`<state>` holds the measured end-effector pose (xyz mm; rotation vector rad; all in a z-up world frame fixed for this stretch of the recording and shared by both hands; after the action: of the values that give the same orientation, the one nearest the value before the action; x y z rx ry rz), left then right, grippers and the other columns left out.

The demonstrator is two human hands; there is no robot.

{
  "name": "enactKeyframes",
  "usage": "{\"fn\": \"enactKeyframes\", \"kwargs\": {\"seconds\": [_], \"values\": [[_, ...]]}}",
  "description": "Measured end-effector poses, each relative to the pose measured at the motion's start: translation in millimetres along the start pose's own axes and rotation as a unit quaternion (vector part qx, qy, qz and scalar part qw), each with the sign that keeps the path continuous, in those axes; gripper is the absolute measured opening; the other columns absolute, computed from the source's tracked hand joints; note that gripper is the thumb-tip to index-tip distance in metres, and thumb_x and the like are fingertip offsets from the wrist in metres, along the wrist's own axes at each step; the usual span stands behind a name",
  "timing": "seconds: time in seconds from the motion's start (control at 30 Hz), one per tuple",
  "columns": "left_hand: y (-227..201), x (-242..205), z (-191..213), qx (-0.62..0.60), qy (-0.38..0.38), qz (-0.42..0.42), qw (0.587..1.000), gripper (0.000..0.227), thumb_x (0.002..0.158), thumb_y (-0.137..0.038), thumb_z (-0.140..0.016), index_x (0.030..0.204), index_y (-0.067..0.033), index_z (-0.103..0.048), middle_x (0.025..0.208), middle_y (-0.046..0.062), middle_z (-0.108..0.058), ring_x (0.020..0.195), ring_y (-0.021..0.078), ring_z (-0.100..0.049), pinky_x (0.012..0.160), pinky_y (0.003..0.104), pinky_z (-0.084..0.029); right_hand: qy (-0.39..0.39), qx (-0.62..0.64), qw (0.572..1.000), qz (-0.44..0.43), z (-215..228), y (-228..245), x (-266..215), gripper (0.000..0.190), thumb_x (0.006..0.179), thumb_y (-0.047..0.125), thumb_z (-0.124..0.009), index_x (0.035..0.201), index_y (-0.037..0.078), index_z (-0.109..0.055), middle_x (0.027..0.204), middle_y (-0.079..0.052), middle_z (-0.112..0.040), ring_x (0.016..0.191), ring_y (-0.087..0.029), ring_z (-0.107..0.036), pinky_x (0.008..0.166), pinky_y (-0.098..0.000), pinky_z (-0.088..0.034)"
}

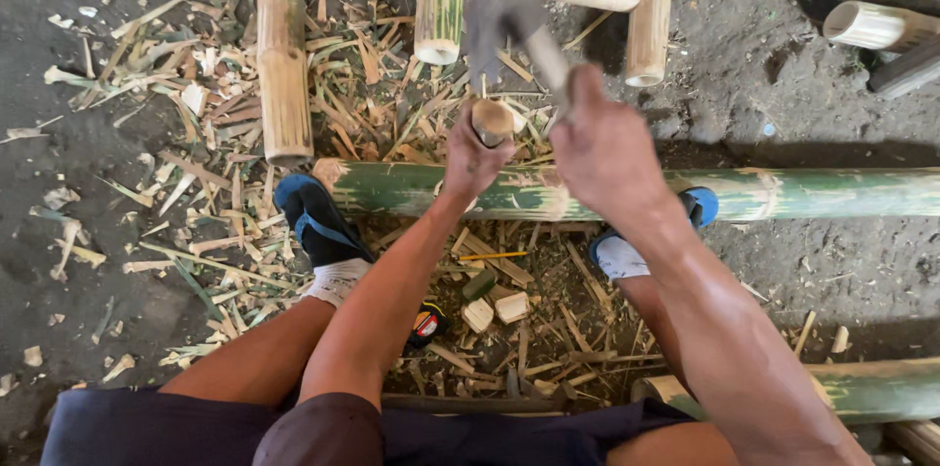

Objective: The person measures and marks a bamboo pole with a tape measure and pencil, then uses a hammer and chisel to carve a rectangular notch into the pole.

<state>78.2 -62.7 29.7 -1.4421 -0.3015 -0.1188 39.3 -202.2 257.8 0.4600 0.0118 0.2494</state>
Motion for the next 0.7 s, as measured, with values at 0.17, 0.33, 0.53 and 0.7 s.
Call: {"fn": "enactKeyframes", "kwargs": {"seconds": [0.17, 0.33, 0.53, 0.7], "values": [[8, 1, -2, -0.034, 0.029, 0.012, 0.999, 0.049, 0.078, -0.016, -0.080, 0.120, -0.0053, -0.057, 0.101, 0.011, -0.071, 0.085, 0.0187, -0.072, 0.073, 0.033, -0.063, -0.146, 0.196, 0.970, -0.014, -9, -5, -7, 0.036, 0.095, 0.004, -0.044, 0.128, -0.006, -0.039, 0.087, -0.015, -0.066, 0.060, -0.022, -0.071, 0.044, -0.0307, -0.056], [13, 6, 0, -0.033, 0.025, -0.069, 0.997, 0.047, 0.087, -0.015, -0.076, 0.127, -0.0038, -0.055, 0.107, 0.011, -0.070, 0.089, 0.0194, -0.071, 0.078, 0.032, -0.067, 0.180, -0.080, 0.977, -0.084, -62, -17, -1, 0.030, 0.099, 0.013, -0.051, 0.122, -0.006, -0.045, 0.073, -0.016, -0.062, 0.053, -0.026, -0.061, 0.048, -0.0406, -0.052], [36, -2, -4, 0.043, 0.011, 0.044, 0.998, 0.073, 0.074, -0.013, -0.082, 0.136, 0.0019, -0.046, 0.108, 0.014, -0.069, 0.090, 0.0213, -0.073, 0.078, 0.035, -0.066, -0.044, 0.078, 0.996, 0.008, 23, -20, 5, 0.026, 0.100, 0.005, -0.044, 0.123, -0.006, -0.046, 0.071, -0.012, -0.061, 0.047, -0.017, -0.062, 0.036, -0.0300, -0.049], [33, -2, -5, 0.026, 0.064, 0.030, 0.997, 0.052, 0.082, -0.016, -0.087, 0.125, -0.0036, -0.061, 0.110, 0.010, -0.073, 0.092, 0.0223, -0.074, 0.080, 0.036, -0.064, 0.088, -0.162, 0.982, -0.046, -57, -19, 1, 0.019, 0.108, 0.006, -0.041, 0.119, -0.006, -0.051, 0.072, -0.012, -0.059, 0.047, -0.021, -0.060, 0.039, -0.0297, -0.046]]}}
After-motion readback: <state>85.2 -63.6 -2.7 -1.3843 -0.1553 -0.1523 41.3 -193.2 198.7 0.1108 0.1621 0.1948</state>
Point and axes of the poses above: each hand's wrist, its own x-axis towards the middle knuckle, its own z-axis out of the back of the hand, y = z × x, the point moved 4 cm from there along x, towards the middle knuckle
